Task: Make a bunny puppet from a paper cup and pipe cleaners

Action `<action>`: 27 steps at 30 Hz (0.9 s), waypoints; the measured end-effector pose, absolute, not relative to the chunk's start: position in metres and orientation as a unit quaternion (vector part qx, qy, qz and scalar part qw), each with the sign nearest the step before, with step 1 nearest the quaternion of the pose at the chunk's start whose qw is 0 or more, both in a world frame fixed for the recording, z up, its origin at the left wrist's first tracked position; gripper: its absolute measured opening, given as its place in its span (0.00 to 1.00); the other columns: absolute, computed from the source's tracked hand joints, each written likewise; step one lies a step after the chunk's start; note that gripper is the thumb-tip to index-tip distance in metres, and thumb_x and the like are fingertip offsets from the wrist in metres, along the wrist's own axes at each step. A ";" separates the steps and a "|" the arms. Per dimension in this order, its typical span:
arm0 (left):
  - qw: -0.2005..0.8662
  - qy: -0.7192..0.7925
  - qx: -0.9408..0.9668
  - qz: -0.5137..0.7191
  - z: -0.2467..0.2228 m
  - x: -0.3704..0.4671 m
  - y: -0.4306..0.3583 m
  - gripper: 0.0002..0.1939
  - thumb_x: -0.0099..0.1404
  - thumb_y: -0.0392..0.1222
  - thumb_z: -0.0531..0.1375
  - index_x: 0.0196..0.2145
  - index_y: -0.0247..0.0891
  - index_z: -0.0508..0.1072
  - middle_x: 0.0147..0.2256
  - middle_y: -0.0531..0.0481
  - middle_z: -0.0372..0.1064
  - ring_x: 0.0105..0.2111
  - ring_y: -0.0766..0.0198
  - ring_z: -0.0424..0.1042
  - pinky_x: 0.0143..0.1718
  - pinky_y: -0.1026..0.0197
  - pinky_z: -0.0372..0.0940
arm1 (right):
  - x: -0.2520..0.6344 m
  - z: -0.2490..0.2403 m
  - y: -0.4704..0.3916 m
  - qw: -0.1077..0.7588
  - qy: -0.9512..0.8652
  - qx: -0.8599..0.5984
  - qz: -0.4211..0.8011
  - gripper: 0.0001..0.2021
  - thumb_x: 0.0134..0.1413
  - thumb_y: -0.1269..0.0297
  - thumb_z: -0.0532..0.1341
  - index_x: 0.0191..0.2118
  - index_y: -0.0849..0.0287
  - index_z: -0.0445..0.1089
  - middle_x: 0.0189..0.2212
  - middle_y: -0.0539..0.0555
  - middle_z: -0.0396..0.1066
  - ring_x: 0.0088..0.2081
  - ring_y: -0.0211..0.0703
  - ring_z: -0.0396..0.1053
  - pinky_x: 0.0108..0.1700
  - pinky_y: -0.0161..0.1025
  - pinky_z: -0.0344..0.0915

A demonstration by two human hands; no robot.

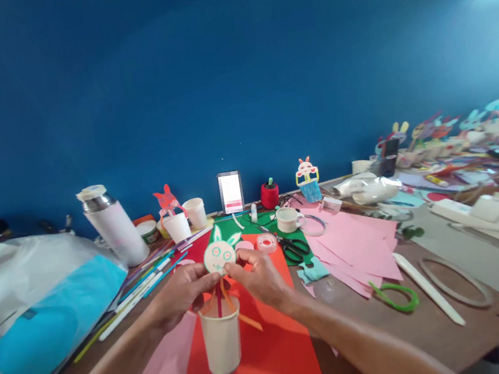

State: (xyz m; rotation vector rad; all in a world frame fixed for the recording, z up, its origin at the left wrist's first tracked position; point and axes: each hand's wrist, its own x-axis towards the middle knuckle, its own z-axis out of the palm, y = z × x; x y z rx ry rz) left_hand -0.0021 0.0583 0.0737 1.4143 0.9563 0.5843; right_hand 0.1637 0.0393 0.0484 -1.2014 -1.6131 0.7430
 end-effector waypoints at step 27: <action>0.593 0.388 0.663 0.241 0.069 0.003 0.052 0.11 0.53 0.44 0.58 0.28 0.32 0.74 0.22 0.52 0.69 0.23 0.68 0.63 0.26 0.67 0.55 | 0.168 0.049 0.039 0.460 -0.642 -0.443 0.424 0.08 0.48 0.63 0.57 0.26 0.63 0.68 0.22 0.49 0.64 0.26 0.35 0.60 0.27 0.31 0.56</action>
